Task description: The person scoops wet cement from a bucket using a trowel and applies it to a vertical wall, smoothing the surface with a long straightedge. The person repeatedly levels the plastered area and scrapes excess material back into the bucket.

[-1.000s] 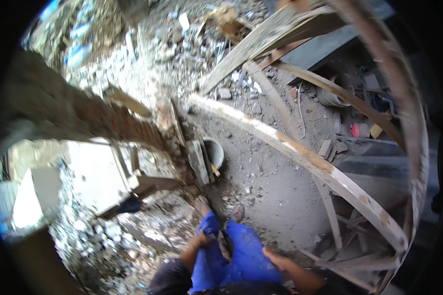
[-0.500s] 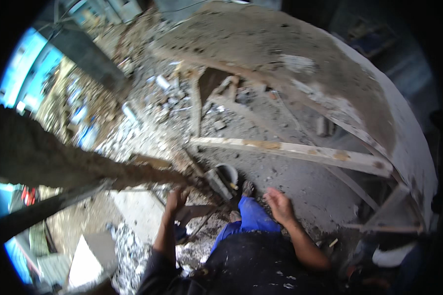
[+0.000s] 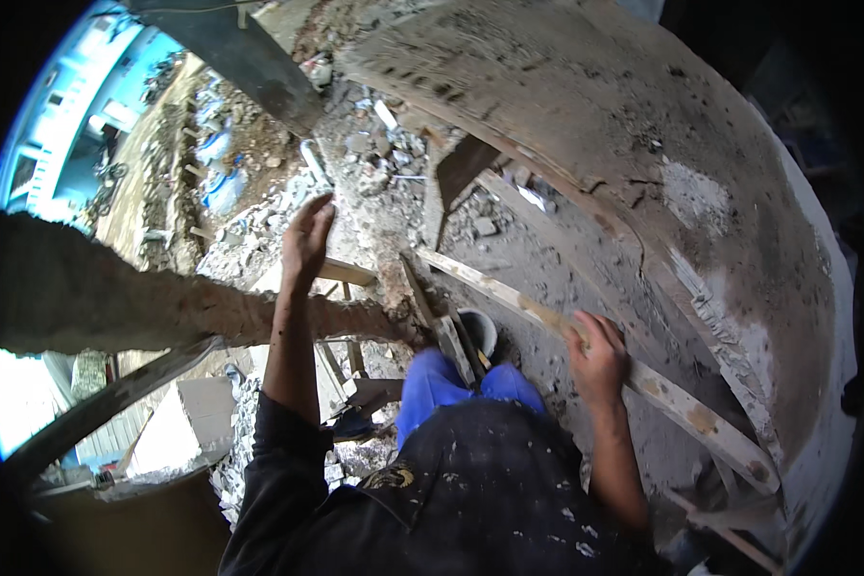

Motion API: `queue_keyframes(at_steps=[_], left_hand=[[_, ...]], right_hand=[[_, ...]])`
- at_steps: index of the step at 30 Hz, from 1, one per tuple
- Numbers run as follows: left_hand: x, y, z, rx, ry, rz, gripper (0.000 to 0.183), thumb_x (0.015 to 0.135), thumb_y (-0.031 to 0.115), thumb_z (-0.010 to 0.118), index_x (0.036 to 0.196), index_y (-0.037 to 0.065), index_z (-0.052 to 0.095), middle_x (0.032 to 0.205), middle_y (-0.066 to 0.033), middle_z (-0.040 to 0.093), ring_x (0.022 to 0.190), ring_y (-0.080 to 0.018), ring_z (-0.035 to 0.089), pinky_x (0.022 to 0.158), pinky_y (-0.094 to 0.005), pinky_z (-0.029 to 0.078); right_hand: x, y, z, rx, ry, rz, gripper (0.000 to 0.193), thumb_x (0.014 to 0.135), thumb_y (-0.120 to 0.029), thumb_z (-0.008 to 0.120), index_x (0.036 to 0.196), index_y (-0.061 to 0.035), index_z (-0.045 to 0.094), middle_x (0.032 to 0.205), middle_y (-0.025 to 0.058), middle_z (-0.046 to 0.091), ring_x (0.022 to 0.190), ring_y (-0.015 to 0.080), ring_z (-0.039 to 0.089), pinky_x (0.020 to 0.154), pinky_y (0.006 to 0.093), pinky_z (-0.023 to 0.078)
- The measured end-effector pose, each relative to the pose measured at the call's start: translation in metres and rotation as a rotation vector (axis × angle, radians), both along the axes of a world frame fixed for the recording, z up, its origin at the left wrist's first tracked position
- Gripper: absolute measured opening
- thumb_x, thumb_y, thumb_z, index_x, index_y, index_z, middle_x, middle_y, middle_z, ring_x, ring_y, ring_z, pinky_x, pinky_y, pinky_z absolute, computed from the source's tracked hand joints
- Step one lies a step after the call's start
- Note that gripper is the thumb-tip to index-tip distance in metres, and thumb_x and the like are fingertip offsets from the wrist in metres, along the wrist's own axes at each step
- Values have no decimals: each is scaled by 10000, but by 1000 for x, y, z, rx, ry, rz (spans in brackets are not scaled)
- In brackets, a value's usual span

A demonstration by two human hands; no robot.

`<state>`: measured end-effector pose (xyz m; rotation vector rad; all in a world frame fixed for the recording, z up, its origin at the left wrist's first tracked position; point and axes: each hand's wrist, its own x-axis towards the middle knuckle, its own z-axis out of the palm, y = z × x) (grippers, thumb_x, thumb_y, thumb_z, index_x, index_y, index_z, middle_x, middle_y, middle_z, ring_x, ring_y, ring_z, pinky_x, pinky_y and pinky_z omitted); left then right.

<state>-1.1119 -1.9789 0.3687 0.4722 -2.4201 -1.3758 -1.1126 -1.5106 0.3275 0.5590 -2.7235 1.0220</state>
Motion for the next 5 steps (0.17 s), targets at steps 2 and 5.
queue_keyframes(at_steps=[2,5], left_hand=[[-20,1,4,125,53,59,412,1014,335,537,1346,92,553,1296,-53,608,1119,-180,592,904,-348,494],[-65,3,25,281,248,88,521,994,382,561,1422,99,472,1354,-84,546,1199,-201,542,965,-371,471]], right_hand=[[-6,-6,-16,124,-31,49,291,829,-171,688,1091,-46,679,1068,100,677,1007,307,619,876,439,487],[-8,-11,-32,271,-167,85,385,758,-279,756,1104,-121,697,1096,74,681,1056,273,613,955,413,444]])
